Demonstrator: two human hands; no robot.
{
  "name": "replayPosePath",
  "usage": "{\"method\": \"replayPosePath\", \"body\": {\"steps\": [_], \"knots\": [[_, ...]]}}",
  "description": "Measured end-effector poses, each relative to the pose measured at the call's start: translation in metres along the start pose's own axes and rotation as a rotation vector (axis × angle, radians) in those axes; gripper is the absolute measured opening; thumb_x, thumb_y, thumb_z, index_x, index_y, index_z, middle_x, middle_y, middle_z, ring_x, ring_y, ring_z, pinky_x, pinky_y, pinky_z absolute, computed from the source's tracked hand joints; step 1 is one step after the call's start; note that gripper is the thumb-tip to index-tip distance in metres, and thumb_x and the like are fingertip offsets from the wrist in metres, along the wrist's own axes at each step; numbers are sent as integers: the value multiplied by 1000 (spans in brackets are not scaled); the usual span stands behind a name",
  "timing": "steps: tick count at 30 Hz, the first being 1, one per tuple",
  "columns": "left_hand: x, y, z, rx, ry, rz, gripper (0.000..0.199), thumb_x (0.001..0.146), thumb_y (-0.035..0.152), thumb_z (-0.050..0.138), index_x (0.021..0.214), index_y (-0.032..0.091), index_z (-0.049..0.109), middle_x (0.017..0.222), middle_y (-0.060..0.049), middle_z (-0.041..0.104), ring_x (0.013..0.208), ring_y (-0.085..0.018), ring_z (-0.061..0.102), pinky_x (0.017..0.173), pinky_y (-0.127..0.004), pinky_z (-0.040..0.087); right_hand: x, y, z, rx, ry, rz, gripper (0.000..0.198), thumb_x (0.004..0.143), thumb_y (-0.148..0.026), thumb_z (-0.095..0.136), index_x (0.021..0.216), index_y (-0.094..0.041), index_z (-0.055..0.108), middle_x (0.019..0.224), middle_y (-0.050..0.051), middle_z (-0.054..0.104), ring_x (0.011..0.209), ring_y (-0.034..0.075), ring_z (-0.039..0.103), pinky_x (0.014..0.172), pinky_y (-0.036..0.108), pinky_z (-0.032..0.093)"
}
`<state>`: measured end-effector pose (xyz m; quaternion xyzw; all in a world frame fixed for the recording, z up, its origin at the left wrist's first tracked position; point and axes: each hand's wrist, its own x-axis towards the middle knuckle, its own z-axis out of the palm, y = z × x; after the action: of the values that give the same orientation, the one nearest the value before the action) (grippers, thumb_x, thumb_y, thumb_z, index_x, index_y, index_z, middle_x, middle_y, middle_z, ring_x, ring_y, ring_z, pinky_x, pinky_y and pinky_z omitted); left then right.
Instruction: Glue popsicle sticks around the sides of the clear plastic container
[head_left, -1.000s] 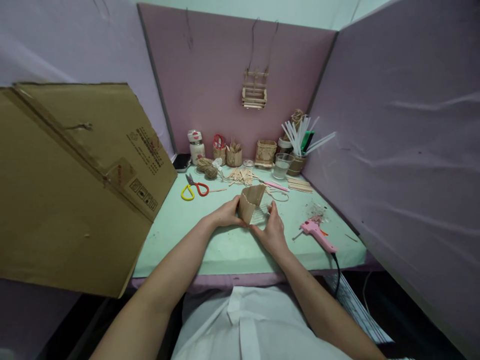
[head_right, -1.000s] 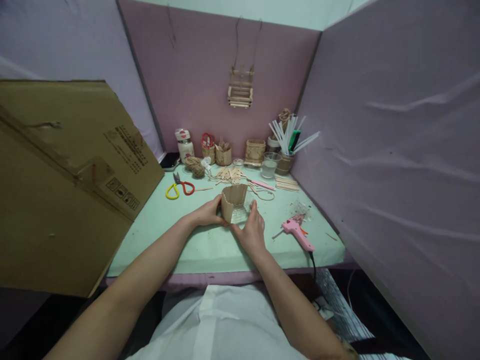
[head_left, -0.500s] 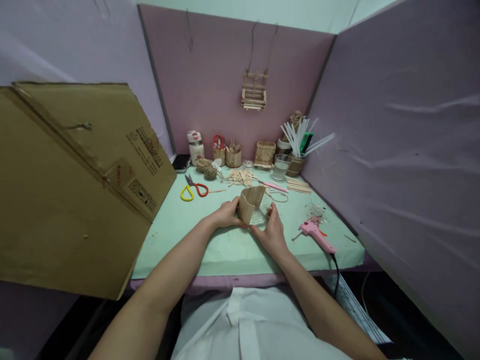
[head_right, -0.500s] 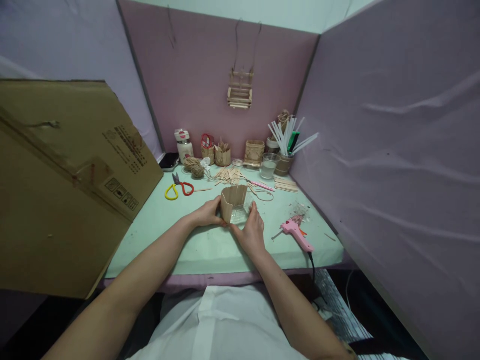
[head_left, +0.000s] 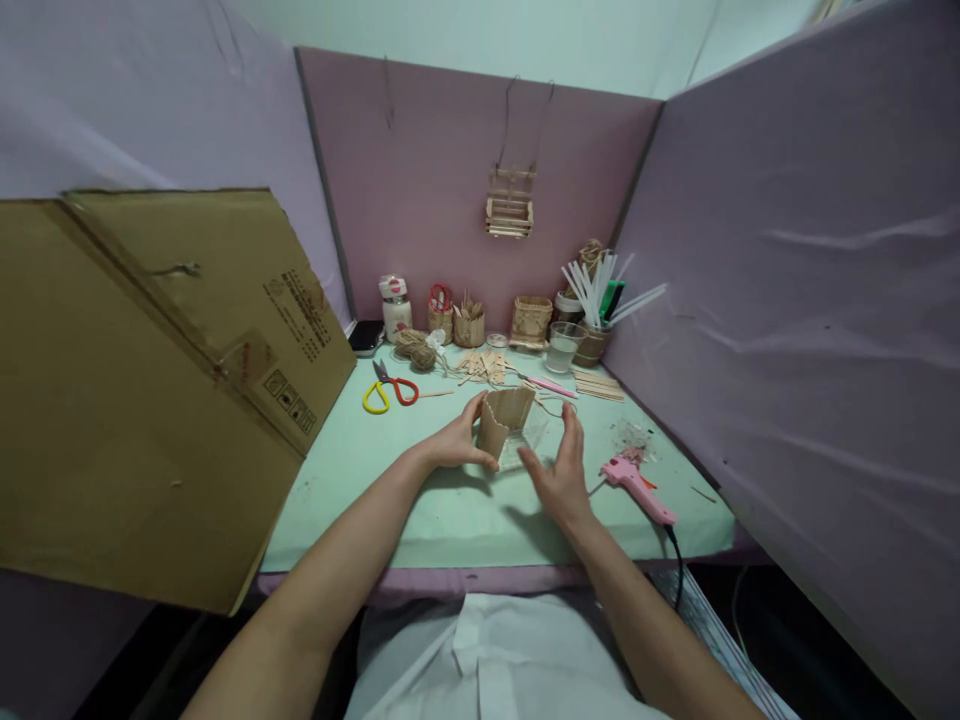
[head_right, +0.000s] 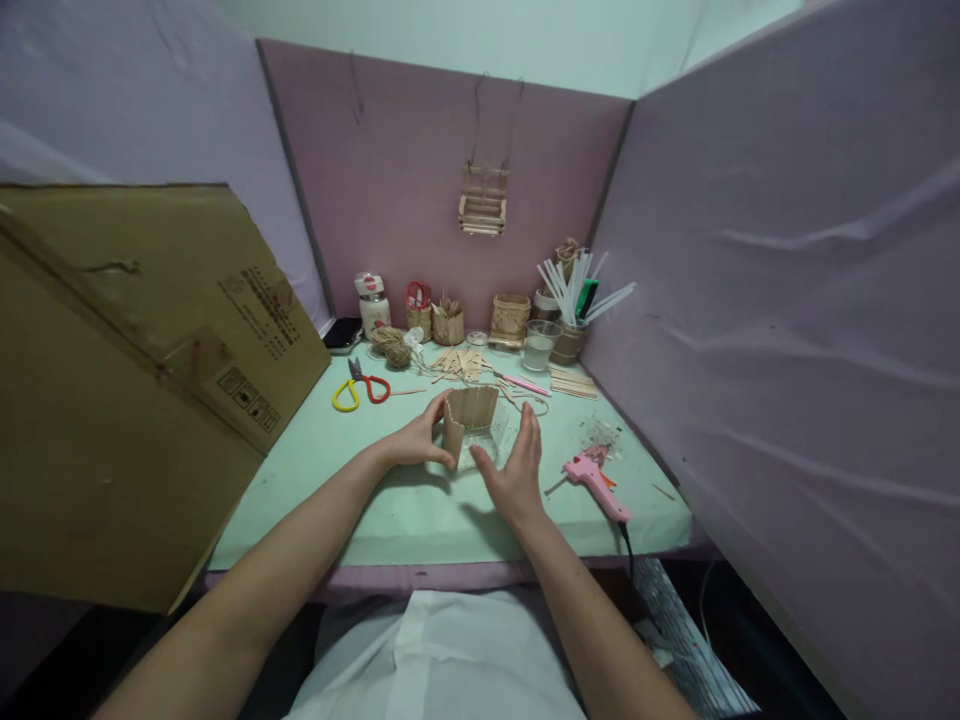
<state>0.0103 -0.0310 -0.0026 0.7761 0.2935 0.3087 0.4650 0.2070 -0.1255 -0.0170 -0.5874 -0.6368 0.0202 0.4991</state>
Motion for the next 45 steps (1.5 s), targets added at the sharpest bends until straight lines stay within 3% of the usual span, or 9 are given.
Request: {"method": "replayPosePath", "body": {"steps": [3,6,11,16,30,35,39,45], "knots": [[2,2,7,-52,21,-12,137,45,34,92,153,22,9,159,-19,22,148,-34,25,122,-48,20,31,-11,-26,-20,-62,-141,77,95,-63,33,156,-18,17,161,16,25,150,28,19,119,55,21],[3,6,11,-88,31,-16,135,46,34,91,153,20,9,157,-20,26,146,-34,28,121,-47,23,68,-18,-37,-62,-230,-255,76,96,-65,25,157,-20,18,163,12,22,152,26,15,121,53,18],[1,12,12,-3,46,-33,131,47,38,91,151,18,14,155,-19,31,145,-37,27,119,-49,26,103,-24,-24,-184,-582,-340,90,90,-74,31,158,-18,13,164,14,15,152,31,11,120,55,20],[1,10,14,13,58,-55,121,48,34,88,147,17,22,148,-17,39,137,-38,37,113,-50,35,108,-26,-8,-263,-748,-355,91,89,-75,32,157,-16,20,162,15,22,151,34,13,119,57,20],[2,7,14,27,62,-83,110,51,31,86,143,18,28,141,-16,45,132,-38,43,107,-50,41,108,-25,-4,-312,-773,-367,86,89,-72,39,156,-20,23,162,13,23,150,32,19,119,54,20],[5,1,17,40,86,-77,98,50,26,85,135,14,39,136,-16,47,130,-39,44,108,-53,41,106,-45,-6,-306,-718,-445,85,89,-70,42,158,-26,16,164,8,15,152,31,9,120,58,10],[8,1,20,-38,72,-72,106,50,24,84,141,14,32,146,-19,40,131,-39,46,105,-51,46,100,-63,-2,-297,-833,-471,79,90,-67,43,155,-25,29,161,7,27,151,31,16,121,58,9],[8,7,20,-74,67,16,120,50,22,84,150,17,17,157,-19,24,141,-39,35,111,-49,42,97,-65,0,-312,-872,-423,80,91,-67,40,155,-20,28,160,11,28,151,29,19,121,57,5]]}}
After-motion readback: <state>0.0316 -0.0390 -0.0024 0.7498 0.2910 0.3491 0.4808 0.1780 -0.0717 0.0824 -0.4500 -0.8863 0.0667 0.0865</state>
